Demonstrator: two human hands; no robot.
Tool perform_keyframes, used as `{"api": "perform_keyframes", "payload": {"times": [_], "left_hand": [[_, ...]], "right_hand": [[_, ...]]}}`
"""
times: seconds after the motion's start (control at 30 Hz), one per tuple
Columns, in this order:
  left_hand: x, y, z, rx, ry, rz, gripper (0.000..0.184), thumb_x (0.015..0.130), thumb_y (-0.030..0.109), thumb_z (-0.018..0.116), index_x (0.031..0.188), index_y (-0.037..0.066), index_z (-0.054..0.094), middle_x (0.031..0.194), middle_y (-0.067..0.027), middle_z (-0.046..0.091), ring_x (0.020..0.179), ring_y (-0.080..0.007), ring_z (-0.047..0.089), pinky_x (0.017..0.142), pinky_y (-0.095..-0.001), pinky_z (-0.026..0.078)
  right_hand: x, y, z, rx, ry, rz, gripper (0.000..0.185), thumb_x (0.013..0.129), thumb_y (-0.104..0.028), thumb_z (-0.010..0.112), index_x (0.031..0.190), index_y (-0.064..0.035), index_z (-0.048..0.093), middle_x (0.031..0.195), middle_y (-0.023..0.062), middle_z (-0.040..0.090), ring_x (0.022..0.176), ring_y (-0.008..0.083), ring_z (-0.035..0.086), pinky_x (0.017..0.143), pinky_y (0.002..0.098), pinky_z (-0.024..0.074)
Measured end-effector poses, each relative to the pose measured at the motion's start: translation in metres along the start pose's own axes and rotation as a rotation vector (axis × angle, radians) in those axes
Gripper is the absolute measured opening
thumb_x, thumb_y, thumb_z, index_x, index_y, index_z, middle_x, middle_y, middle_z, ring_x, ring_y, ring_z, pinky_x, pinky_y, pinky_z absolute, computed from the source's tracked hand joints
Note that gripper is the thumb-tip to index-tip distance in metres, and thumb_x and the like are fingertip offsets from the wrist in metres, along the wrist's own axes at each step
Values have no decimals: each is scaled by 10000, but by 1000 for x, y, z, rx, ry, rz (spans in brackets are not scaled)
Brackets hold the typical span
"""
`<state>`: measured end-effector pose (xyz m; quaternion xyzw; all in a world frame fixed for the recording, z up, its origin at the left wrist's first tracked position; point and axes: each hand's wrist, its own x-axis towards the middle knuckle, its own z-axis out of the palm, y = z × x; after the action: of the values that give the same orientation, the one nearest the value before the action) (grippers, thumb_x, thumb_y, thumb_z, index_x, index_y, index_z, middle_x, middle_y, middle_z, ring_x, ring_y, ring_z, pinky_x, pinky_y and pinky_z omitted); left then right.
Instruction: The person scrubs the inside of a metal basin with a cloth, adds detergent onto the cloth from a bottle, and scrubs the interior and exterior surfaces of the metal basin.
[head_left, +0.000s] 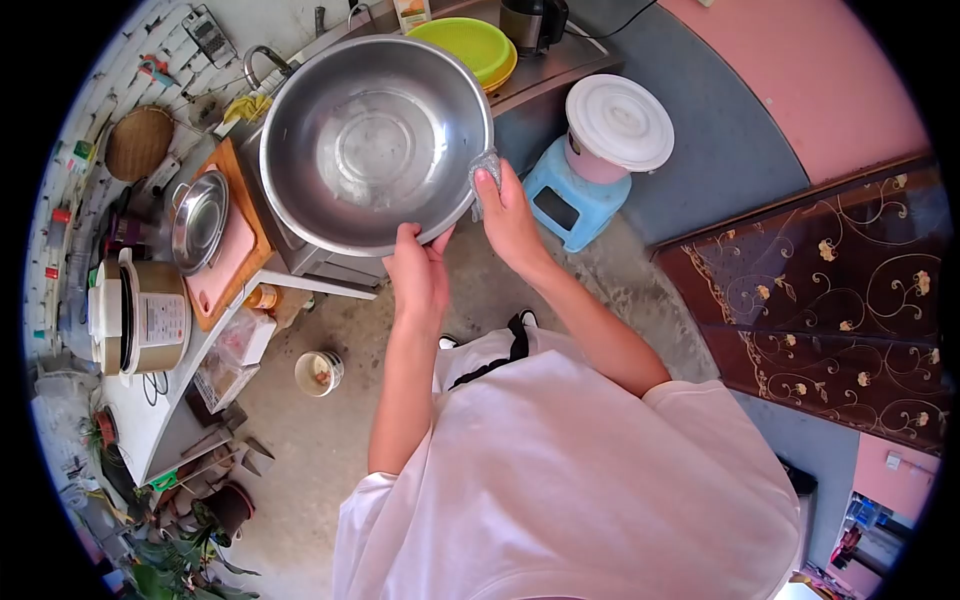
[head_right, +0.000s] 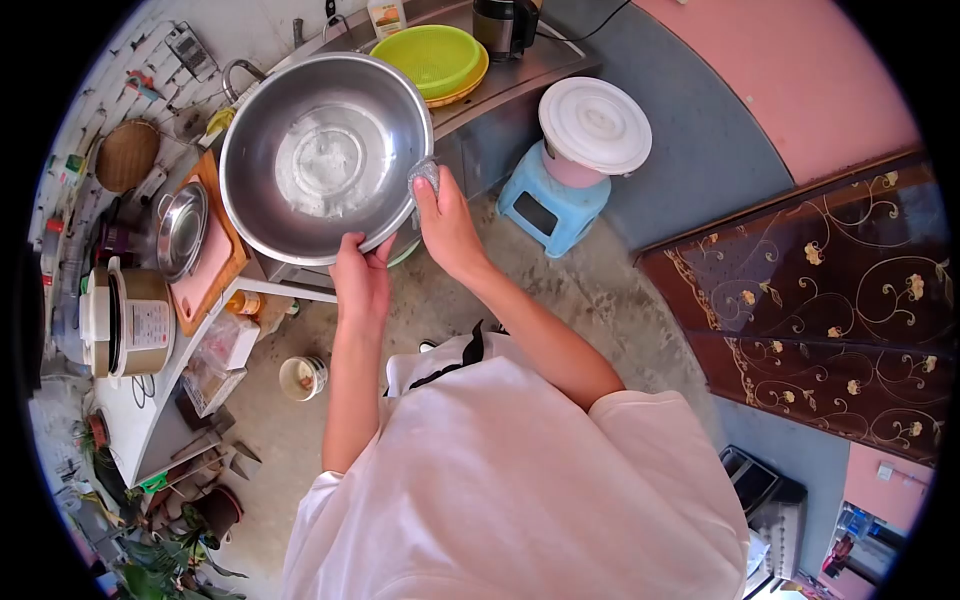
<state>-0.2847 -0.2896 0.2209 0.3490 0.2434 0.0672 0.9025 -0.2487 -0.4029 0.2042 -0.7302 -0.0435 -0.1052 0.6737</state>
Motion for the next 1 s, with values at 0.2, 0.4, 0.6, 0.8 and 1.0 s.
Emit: {"api": "perform_keyframes", "payload": {"times": [0.2,0.4,0.6,0.8,1.0], "left_hand": [[3,-7,0,27,-5,11,373,819,-31,361,1181,-113,316,1158,-194,445,997,-308,559,793,-397,562],[5,-16,12,67,3,4,368,823,-23,366,1175,-116,318,1146,-199,449,971,-312,570,785,-411,565],[-3,-32,19,19,49,-25,308,820,-28,384,1103,-150,369,1105,-195,476,964,-299,576,801,-393,562],[-19,-46,14,110,27,-77,244,815,-25,400,1027,-143,423,1027,-173,512,903,-263,597,768,-345,573],[-49,-66,0,340,-40,-377,192,816,30,436,935,-112,489,873,-132,572,713,-200,631,609,-235,591]], "right_hand": [[28,16,-11,29,32,-2,265,944,-247,405,943,13,459,753,155,534,713,257,527,694,368,411],[-8,8,-11,16,81,-33,262,936,-227,414,951,33,444,857,209,542,807,319,545,730,390,408],[40,8,-50,-50,11,-16,255,927,-225,438,904,26,476,780,182,555,750,305,556,699,397,416],[100,25,-96,-84,-291,-28,265,940,-227,442,1004,17,522,867,53,578,799,112,499,762,276,419],[154,17,-132,-196,-511,-47,305,922,-231,453,1071,20,541,937,141,614,838,198,562,784,322,431]]}}
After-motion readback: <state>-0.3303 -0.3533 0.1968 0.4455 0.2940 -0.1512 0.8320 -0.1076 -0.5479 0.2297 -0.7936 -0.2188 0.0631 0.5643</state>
